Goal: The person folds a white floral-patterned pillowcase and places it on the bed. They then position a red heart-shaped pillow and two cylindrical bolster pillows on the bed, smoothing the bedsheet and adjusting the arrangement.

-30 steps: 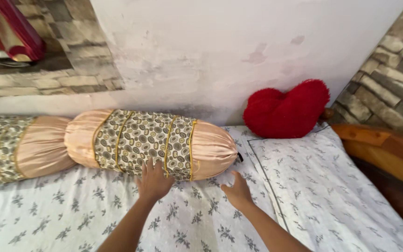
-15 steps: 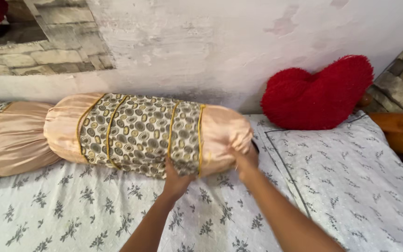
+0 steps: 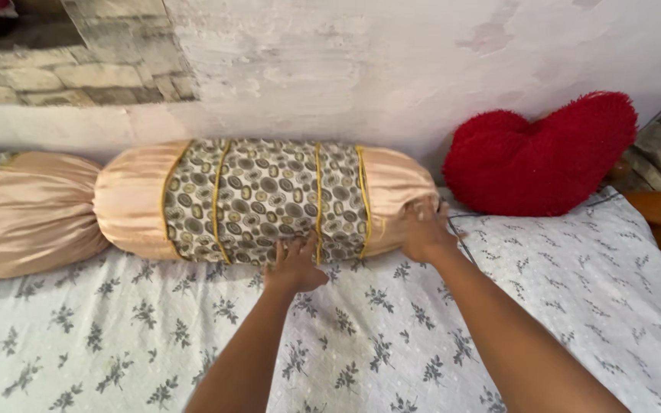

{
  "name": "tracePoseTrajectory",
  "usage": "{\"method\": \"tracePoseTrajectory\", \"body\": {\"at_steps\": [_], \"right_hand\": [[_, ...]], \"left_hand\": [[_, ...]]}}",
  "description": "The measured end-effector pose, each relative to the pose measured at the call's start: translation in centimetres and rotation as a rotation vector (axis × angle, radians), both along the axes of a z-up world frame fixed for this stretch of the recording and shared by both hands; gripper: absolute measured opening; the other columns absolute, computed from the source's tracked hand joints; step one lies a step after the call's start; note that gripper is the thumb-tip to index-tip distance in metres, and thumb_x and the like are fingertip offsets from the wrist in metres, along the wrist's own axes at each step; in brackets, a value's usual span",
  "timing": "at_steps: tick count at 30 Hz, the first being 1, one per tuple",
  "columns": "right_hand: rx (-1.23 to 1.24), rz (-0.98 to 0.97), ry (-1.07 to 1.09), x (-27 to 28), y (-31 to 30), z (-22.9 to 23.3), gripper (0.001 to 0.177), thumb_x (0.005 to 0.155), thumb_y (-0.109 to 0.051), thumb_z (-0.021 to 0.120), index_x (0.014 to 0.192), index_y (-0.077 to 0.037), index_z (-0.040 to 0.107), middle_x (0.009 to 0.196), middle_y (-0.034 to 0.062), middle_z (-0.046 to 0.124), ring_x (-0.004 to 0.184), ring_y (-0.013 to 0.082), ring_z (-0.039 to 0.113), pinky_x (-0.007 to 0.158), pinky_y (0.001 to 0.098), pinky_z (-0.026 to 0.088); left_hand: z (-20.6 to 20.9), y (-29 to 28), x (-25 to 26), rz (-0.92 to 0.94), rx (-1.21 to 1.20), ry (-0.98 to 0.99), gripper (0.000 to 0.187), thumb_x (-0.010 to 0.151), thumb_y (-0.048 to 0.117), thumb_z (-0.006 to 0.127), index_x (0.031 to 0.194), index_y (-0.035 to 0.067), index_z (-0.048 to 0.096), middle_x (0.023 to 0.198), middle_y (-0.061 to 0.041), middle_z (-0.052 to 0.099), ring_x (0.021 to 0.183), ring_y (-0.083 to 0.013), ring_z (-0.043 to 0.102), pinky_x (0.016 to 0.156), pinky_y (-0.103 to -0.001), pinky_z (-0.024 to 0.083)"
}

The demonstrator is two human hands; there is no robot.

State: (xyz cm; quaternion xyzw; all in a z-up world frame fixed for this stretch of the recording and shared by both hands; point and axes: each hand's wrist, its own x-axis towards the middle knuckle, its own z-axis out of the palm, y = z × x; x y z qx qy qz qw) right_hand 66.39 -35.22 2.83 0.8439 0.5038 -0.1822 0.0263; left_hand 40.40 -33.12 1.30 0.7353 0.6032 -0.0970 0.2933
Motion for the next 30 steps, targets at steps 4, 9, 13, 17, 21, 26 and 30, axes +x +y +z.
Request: {"method": "tracePoseTrajectory", "body": {"at_steps": [4, 9, 13, 17, 21, 26, 30], "right_hand": [[0.075, 0.139, -0.077, 0.7, -0.5, -1.0, 0.095, 0.085, -0.027, 0.071, 0.163, -0.019, 0.017, 0.175, 0.0036, 0.001, 0.162, 0.0228, 0.005, 0.127, 0.0568, 0.019], [0.112, 0.167, -0.100, 0.9, -1.0, -0.1, 0.099, 0.085, -0.032, 0.071, 0.164, -0.018, 0.015, 0.174, 0.0048, -0.006, 0.160, 0.0258, -0.004, 0.127, 0.0594, 0.014], [0.113, 0.129, 0.011, 0.9, -1.6, 1.8, 0.101, 0.084, -0.035, 0.074, 0.163, -0.018, 0.014, 0.172, 0.0080, -0.019, 0.158, 0.0327, -0.023, 0.125, 0.0638, 0.008], [0.116, 0.172, 0.050, 1.7, -3.4, 3.8, 0.108, 0.081, -0.043, 0.077, 0.163, -0.019, 0.011, 0.171, 0.0100, -0.020, 0.156, 0.0352, -0.025, 0.125, 0.0655, 0.005], [0.160, 0.181, 0.082, 2.7, -5.9, 5.8, 0.105, 0.078, -0.022, 0.069, 0.166, -0.022, 0.012, 0.173, 0.0080, -0.017, 0.158, 0.0357, -0.023, 0.124, 0.0670, 0.005], [0.209, 0.195, 0.184, 3.5, -11.4, 9.7, 0.103, 0.078, -0.023, 0.068, 0.164, -0.020, 0.012, 0.174, 0.0013, -0.012, 0.160, 0.0305, -0.016, 0.123, 0.0670, 0.007], [0.268, 0.193, 0.147, 2.3, -17.5, 15.5, 0.100, 0.078, -0.021, 0.069, 0.163, -0.019, 0.016, 0.175, 0.0007, -0.007, 0.161, 0.0270, -0.013, 0.125, 0.0635, 0.005]], "left_hand": [[-1.4, -0.9, 0.7, 0.024, 0.042, -0.036, 0.104, 0.086, 0.046, 0.065, 0.165, 0.039, -0.004, 0.175, 0.000, -0.002, 0.160, -0.0323, -0.006, 0.127, -0.062, 0.012], [0.8, -1.5, 0.1, -0.039, 0.072, 0.038, 0.097, 0.089, 0.039, 0.063, 0.165, 0.035, 0.002, 0.174, 0.000, 0.007, 0.161, -0.0308, 0.001, 0.126, -0.062, 0.018], [5.6, -1.8, 0.5, -0.177, 0.111, 0.138, 0.088, 0.091, 0.035, 0.066, 0.164, 0.022, 0.018, 0.171, -0.008, 0.019, 0.161, -0.0296, 0.010, 0.125, -0.059, 0.024], [10.9, -2.1, 1.3, -0.344, 0.340, 0.176, 0.070, 0.091, 0.027, 0.065, 0.155, 0.016, 0.038, 0.172, -0.010, 0.015, 0.161, -0.0303, 0.006, 0.129, -0.054, 0.010], [15.9, -3.6, 1.6, -0.415, 0.411, 0.192, 0.071, 0.090, 0.030, 0.064, 0.154, 0.014, 0.038, 0.173, -0.010, 0.011, 0.160, -0.0287, 0.003, 0.129, -0.053, 0.005], [22.6, -7.5, 0.6, -0.545, 0.557, 0.131, 0.075, 0.085, 0.025, 0.064, 0.155, 0.017, 0.040, 0.173, -0.011, 0.012, 0.161, -0.0297, 0.004, 0.129, -0.056, 0.002], [28.6, -12.4, 0.0, -0.479, 0.488, -0.331, 0.084, 0.079, 0.031, 0.067, 0.155, 0.019, 0.035, 0.170, -0.011, 0.011, 0.159, -0.0288, 0.003, 0.126, -0.055, 0.002]]}}
